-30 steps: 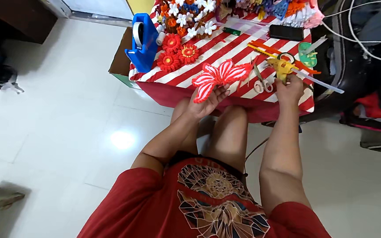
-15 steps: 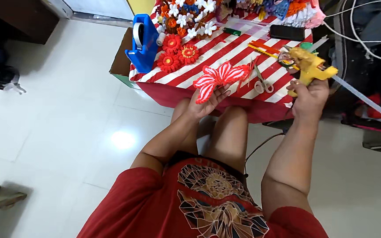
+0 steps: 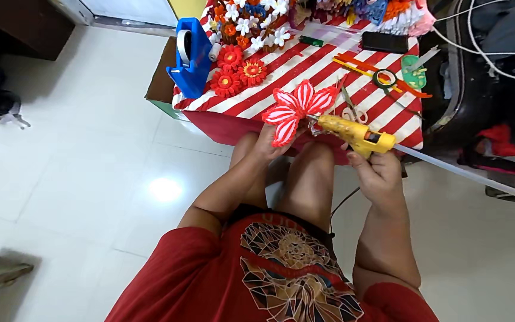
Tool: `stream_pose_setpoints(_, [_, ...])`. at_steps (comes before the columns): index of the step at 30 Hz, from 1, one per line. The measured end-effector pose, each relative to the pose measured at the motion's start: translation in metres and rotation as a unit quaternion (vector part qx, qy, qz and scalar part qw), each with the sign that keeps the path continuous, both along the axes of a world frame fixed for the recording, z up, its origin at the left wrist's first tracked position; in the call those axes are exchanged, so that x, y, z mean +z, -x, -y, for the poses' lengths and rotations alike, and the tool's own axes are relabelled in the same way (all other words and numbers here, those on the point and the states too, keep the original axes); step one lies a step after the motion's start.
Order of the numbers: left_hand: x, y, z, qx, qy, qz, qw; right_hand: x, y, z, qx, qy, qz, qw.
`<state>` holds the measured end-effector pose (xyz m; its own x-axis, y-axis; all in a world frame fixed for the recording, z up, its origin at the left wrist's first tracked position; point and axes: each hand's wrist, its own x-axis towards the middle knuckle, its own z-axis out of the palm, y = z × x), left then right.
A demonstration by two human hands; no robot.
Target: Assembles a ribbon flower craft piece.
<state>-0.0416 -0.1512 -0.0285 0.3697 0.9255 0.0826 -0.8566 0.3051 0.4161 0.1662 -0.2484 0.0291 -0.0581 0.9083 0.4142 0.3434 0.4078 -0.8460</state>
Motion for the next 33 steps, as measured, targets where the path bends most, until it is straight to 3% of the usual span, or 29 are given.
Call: stream_pose_setpoints(33, [-0.006, -0.002, -0.002, 0.034, -0.024, -0.035, 0.999, 0.003, 0.011, 0.009, -0.066, 0.001, 0.085, 0.994])
